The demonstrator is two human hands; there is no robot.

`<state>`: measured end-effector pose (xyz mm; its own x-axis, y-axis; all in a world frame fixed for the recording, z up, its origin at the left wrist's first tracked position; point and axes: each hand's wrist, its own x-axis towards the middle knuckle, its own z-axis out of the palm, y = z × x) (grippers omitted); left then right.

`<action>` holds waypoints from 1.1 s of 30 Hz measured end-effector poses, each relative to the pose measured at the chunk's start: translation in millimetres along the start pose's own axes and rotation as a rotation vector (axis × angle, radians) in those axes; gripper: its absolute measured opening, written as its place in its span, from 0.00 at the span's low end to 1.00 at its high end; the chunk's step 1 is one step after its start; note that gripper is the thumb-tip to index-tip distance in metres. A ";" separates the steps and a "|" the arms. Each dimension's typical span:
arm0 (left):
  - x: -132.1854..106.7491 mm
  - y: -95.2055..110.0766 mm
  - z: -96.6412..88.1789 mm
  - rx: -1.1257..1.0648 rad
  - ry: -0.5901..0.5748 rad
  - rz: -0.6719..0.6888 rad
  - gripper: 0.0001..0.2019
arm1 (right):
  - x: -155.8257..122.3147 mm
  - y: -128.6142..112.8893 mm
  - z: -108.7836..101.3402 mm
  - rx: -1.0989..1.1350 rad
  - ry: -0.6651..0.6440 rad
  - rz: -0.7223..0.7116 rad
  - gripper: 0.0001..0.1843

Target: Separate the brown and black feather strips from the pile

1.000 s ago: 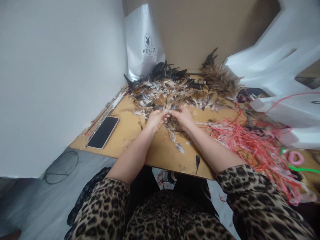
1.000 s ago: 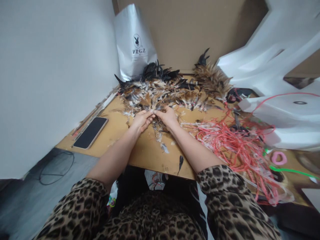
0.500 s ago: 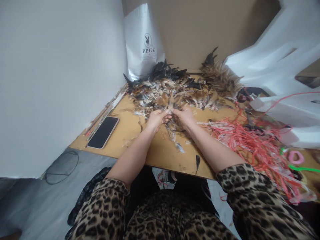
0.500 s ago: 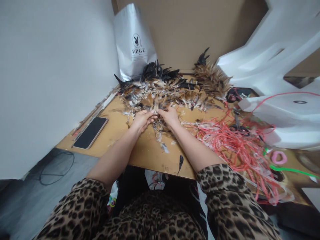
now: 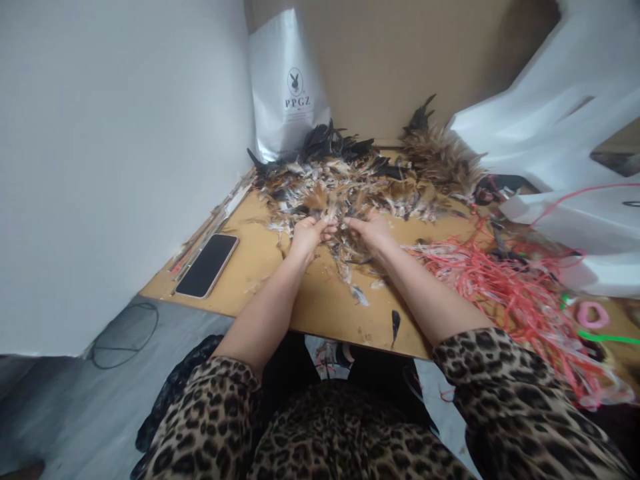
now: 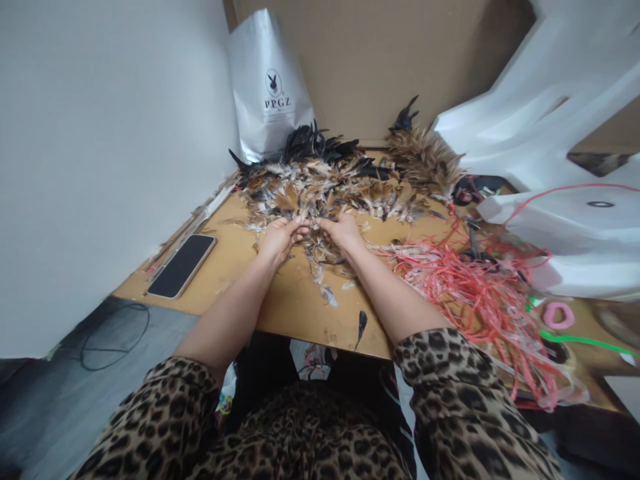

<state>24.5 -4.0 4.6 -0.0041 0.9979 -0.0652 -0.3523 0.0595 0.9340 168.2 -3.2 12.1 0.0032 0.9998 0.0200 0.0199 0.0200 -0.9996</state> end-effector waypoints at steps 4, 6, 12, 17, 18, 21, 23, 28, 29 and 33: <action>0.0 4.3 -2.1 0.002 -0.004 0.011 0.08 | 1.1 -4.3 -10.8 -0.233 -0.019 -0.052 0.12; -1.5 5.4 -1.2 0.033 -0.025 0.026 0.08 | 0.6 -7.6 -11.4 -0.253 0.030 -0.141 0.14; -6.3 3.3 4.4 0.134 -0.120 0.058 0.10 | -6.4 -13.7 0.2 -0.087 0.025 -0.181 0.13; -10.1 2.5 8.3 0.141 -0.197 0.000 0.13 | -7.4 -6.3 5.1 0.170 -0.003 -0.085 0.13; -10.8 2.6 8.6 0.117 -0.209 -0.025 0.13 | -7.0 -4.3 5.9 0.225 -0.003 -0.061 0.13; -12.0 2.2 8.2 0.034 -0.251 -0.107 0.12 | -6.2 1.2 8.8 0.328 0.010 -0.021 0.16; -12.1 1.5 7.6 0.001 -0.275 -0.142 0.11 | -6.4 3.8 10.7 0.375 -0.003 -0.011 0.17; -11.7 2.6 7.7 0.058 -0.264 -0.102 0.12 | -7.8 5.0 9.7 0.353 -0.027 -0.046 0.16; -11.7 3.2 8.0 0.093 -0.250 -0.075 0.12 | -8.1 4.3 8.1 0.326 -0.026 -0.065 0.15; -12.2 4.2 9.6 0.212 -0.247 0.018 0.15 | -10.2 0.0 0.7 0.196 -0.044 -0.134 0.13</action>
<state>32.1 -15.7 12.8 0.2274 0.9737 0.0151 -0.1516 0.0201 0.9882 167.5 -13.4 11.9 -0.0299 0.9873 0.1562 -0.1774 0.1486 -0.9729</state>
